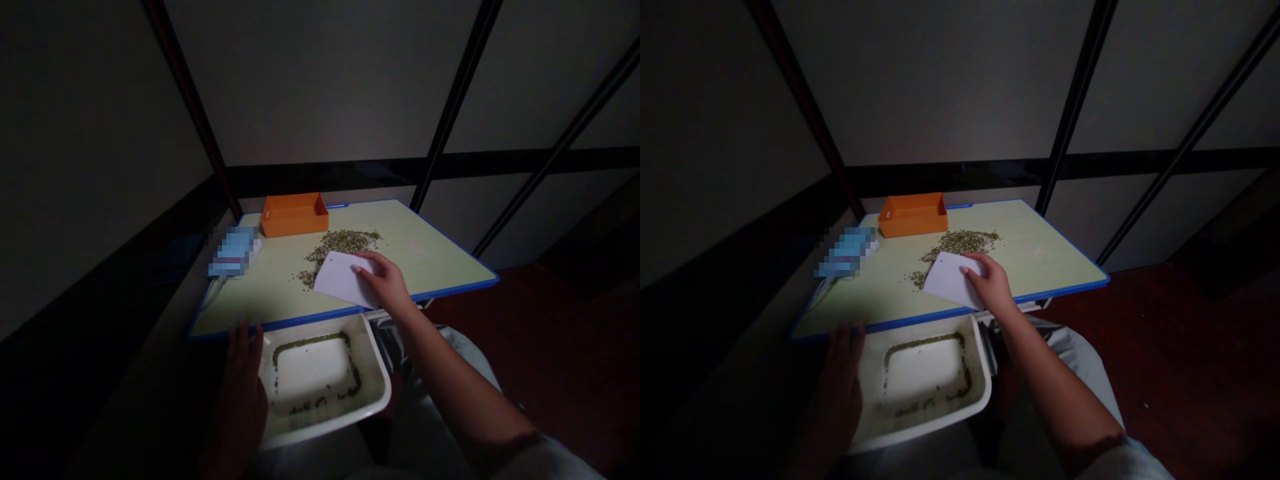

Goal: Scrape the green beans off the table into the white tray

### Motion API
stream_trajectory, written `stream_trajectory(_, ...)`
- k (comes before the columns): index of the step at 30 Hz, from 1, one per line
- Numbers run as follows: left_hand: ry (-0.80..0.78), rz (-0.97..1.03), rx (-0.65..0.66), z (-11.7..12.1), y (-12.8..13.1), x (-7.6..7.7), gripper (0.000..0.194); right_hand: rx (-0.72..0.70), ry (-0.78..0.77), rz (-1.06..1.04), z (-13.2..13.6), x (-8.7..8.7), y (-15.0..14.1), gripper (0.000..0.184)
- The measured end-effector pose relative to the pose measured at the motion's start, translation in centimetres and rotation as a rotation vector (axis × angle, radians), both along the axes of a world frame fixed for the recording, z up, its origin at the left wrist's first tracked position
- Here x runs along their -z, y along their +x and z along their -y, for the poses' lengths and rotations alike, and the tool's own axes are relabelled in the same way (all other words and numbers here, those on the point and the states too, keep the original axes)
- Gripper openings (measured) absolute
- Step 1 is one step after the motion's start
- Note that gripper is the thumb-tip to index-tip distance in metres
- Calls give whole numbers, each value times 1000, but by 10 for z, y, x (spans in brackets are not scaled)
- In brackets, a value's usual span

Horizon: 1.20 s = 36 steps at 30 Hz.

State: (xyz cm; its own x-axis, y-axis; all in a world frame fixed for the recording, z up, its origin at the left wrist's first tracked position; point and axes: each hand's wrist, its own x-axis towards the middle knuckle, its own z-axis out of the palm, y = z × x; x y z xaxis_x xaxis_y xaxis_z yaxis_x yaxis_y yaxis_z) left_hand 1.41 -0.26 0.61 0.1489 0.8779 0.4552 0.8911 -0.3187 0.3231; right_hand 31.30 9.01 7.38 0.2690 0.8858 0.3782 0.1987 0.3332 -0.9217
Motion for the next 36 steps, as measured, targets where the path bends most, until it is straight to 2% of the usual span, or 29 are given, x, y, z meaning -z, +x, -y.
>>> stream_trajectory(8,19,16,-8,-1,1,0,80,6,21,44,-9,0,-13,29)
stream_trajectory(13,-11,27,-3,-2,-1,0,79,-79,74,57,-15,-3,-19,26)
stream_trajectory(21,-2,47,12,0,0,-2,77,-173,55,37,-15,-1,-16,26)
stream_trajectory(36,85,-48,16,-3,1,-3,77,-281,0,19,-10,-3,-12,29)
